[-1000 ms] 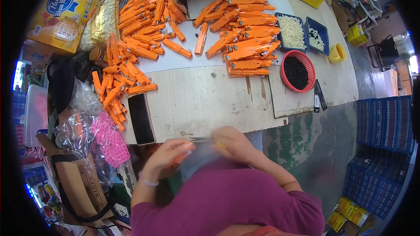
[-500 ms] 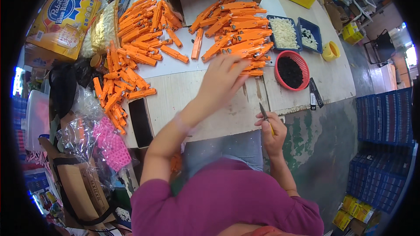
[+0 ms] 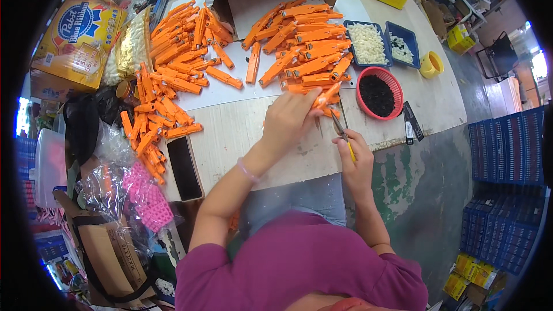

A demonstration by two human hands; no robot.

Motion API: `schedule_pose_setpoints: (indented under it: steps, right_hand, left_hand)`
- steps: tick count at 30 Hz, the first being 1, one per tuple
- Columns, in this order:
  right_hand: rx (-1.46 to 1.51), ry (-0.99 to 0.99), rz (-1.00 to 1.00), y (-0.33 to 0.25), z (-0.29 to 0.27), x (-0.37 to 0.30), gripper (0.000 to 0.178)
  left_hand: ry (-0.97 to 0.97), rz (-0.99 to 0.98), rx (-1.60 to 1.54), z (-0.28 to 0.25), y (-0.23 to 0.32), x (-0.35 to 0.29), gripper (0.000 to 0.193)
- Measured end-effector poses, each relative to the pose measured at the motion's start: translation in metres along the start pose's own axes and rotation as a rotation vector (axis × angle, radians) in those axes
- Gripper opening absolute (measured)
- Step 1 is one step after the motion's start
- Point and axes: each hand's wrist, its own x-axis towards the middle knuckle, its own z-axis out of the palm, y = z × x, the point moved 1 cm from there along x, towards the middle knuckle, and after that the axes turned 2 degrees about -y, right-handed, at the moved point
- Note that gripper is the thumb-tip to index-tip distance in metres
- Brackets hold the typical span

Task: The person assembles plastic components by inserting small black rings into them by hand, then trims plastic parts using pliers.

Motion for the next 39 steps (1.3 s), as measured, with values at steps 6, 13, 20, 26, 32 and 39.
schedule_pose_setpoints:
  steps: [6,13,20,26,32,39]
  right_hand:
    - [-0.039,-0.083,-0.076,-0.004,0.021,0.006,0.023]
    - [-0.059,-0.091,-0.265,0.011,0.028,-0.012,0.013]
    - [0.085,-0.507,-0.436,-0.001,0.05,-0.041,0.018]
    - [0.173,-0.339,-0.131,-0.004,0.01,-0.022,0.018]
    - [0.168,0.017,0.102,0.013,-0.026,-0.014,0.023]
    - [0.209,0.12,0.047,0.001,-0.028,-0.029,0.024]
  left_hand:
    - [-0.075,-0.063,0.17,-0.011,0.008,-0.022,0.033]
    - [-0.376,-0.536,-0.545,-0.042,0.01,-0.056,0.022]
    - [-0.63,-1.145,-1.109,-0.115,0.027,-0.114,0.033]
    - [-1.348,-0.766,0.066,-0.162,0.008,-0.184,0.041]
    - [-0.814,-0.436,-0.41,-0.076,0.033,-0.107,0.035]
    - [-0.701,-0.158,0.26,0.068,0.045,-0.034,0.031]
